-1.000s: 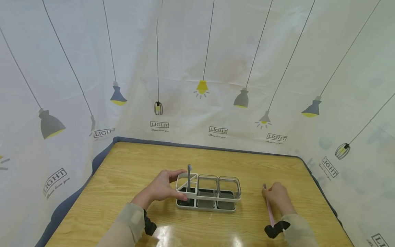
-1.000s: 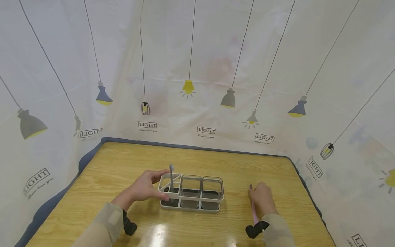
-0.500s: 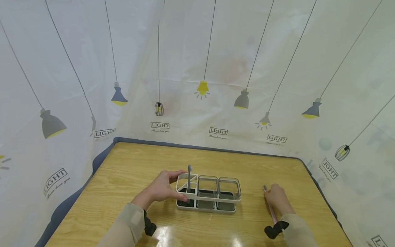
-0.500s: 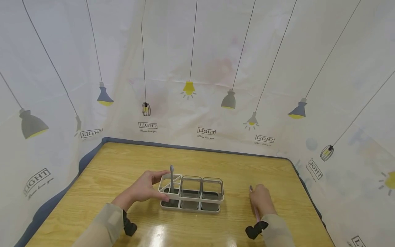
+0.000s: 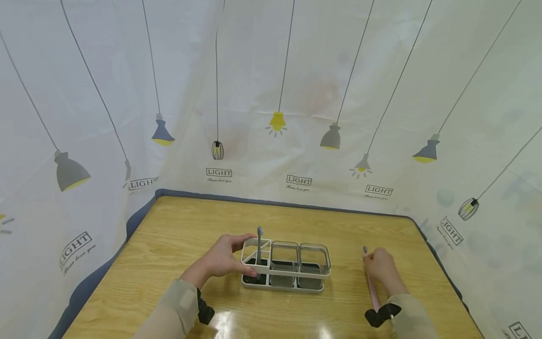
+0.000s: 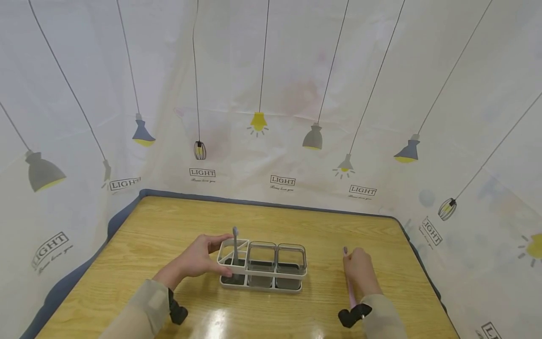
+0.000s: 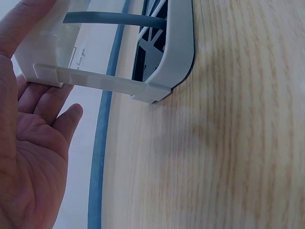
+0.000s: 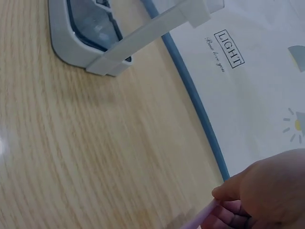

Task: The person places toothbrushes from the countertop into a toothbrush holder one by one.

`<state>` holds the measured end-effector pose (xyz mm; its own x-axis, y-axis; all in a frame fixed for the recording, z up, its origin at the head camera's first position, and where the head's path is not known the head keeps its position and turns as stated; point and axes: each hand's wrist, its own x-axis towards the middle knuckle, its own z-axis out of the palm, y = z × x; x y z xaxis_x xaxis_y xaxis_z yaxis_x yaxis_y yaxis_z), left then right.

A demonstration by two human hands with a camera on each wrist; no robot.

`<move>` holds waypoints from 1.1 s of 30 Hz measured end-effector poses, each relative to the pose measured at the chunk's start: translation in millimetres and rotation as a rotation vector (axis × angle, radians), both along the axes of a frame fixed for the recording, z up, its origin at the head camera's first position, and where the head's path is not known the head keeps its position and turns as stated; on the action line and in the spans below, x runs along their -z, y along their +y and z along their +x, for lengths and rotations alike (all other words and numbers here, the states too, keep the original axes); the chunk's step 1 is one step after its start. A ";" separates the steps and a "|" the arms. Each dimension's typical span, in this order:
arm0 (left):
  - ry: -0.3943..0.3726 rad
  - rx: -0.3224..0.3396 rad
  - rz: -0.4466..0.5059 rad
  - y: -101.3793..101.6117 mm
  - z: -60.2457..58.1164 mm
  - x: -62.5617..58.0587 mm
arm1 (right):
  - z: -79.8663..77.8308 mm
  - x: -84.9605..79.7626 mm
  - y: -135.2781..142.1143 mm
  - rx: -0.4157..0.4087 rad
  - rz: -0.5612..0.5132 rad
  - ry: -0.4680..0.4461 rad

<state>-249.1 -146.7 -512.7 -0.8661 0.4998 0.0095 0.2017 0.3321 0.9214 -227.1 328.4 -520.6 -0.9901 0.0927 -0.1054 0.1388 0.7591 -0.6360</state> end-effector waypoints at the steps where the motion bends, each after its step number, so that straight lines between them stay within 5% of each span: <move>1: -0.001 0.000 0.001 -0.2 0.0 0.1 | -1.1 -1.8 -0.7 0.002 -0.006 0.007; 14: 0.008 -0.001 -0.009 -0.3 0.5 -0.3 | -4.1 -49.4 -29.6 0.035 -0.005 0.180; 33: 0.008 0.005 0.000 -0.1 1.1 -1.9 | 14.1 -118.7 -98.0 0.018 -0.111 0.490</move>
